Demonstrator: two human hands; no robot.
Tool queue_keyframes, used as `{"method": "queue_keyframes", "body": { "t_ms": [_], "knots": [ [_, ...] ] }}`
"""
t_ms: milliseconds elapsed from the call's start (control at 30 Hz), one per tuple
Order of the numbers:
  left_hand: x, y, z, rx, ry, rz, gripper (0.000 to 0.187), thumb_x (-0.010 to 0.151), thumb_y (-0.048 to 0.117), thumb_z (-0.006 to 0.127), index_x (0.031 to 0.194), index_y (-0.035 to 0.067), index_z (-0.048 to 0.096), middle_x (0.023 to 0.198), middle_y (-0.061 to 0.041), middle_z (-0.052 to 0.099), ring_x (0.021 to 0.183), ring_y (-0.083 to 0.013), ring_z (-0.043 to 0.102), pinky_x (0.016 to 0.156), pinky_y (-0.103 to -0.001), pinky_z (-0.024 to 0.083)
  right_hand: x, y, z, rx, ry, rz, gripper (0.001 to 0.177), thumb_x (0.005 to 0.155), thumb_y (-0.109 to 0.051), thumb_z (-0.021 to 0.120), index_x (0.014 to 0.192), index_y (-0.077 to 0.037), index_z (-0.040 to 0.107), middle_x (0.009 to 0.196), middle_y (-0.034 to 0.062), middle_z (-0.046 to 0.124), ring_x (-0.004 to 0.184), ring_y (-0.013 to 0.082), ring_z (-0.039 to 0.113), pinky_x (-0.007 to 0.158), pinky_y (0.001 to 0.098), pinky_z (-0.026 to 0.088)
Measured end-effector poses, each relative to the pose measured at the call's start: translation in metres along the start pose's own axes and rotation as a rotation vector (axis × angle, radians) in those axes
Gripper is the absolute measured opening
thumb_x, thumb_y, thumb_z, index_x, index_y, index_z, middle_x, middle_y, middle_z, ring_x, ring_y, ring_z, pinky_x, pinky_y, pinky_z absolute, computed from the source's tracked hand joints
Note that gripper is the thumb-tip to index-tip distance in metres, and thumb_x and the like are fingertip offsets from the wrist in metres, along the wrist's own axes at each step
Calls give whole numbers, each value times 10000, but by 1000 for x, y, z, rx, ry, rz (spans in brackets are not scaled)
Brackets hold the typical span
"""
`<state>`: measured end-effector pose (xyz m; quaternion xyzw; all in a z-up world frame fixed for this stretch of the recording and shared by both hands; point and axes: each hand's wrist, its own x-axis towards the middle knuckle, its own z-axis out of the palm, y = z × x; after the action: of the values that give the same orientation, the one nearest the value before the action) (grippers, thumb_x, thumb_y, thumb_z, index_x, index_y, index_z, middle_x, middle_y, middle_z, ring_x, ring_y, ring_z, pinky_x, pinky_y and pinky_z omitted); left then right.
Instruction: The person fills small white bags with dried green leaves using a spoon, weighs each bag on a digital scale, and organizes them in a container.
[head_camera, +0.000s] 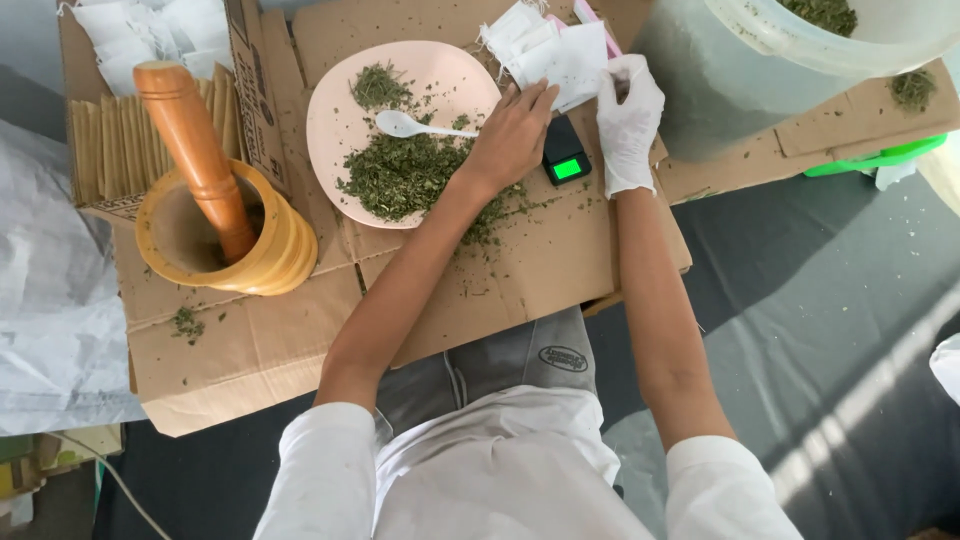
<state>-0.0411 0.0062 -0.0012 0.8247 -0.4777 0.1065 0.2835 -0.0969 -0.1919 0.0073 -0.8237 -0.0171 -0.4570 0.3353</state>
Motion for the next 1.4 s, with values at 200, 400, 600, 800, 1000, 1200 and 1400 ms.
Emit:
{"method": "queue_keyframes", "body": {
  "t_ms": [200, 400, 600, 800, 1000, 1200, 1400],
  "knots": [
    [3, -11, 2, 3, 33, 31, 409, 1135, 27, 488, 1532, -70, 520, 1509, -329, 626, 1457, -435, 578, 1296, -589, 346, 3, -1, 2, 36, 36, 8, 89, 1039, -3, 700, 1050, -89, 679, 900, 11, 655, 730, 144, 546, 672, 308, 483],
    [2, -11, -3, -18, 42, 30, 394, 1154, 61, 471, 1522, -68, 529, 1484, -325, 643, 1401, -450, 630, 1288, -584, 374, 4, -1, 3, 49, 22, 35, 89, 1051, 0, 690, 1089, -80, 692, 917, 22, 685, 759, 143, 585, 682, 305, 495],
    [3, -10, -7, -31, 23, 30, 410, 1105, -20, 508, 1510, -61, 549, 1482, -305, 648, 1392, -440, 636, 1291, -591, 362, 6, 1, 5, 24, 3, 15, 148, 1047, 16, 662, 1157, -74, 704, 910, 45, 721, 781, 159, 624, 693, 307, 519],
    [6, -17, 3, -3, 16, 50, 402, 1103, -3, 516, 1499, -61, 549, 1478, -291, 637, 1400, -448, 602, 1256, -632, 373, 11, 1, 3, 48, -18, -33, 144, 1043, 31, 670, 1142, -49, 737, 993, 59, 754, 826, 170, 645, 757, 322, 533],
    [3, -8, 0, -33, 1, 35, 428, 1095, -18, 533, 1522, -55, 543, 1507, -303, 619, 1417, -456, 595, 1274, -635, 355, 6, -5, 2, 79, -41, 18, 166, 1049, 15, 627, 1140, -66, 740, 981, 26, 732, 831, 153, 610, 764, 310, 525],
    [10, -6, -14, -198, 96, -59, 799, 1206, 272, 648, 1723, 3, 101, 1716, -319, 433, 1574, -489, 483, 1266, -610, 492, 12, -28, -2, 130, 49, -139, 157, 1087, 33, 572, 1149, -5, 711, 1025, 97, 715, 880, 207, 635, 792, 339, 528],
    [12, -7, -49, -599, 366, 17, 283, 1105, 263, 705, 1281, 44, 739, 1046, -49, 776, 839, -136, 634, 679, -279, 485, -1, -41, 2, 225, -57, -115, 114, 1066, 54, 610, 1121, 21, 704, 1069, 141, 722, 937, 249, 655, 837, 375, 536]
  ]
}}
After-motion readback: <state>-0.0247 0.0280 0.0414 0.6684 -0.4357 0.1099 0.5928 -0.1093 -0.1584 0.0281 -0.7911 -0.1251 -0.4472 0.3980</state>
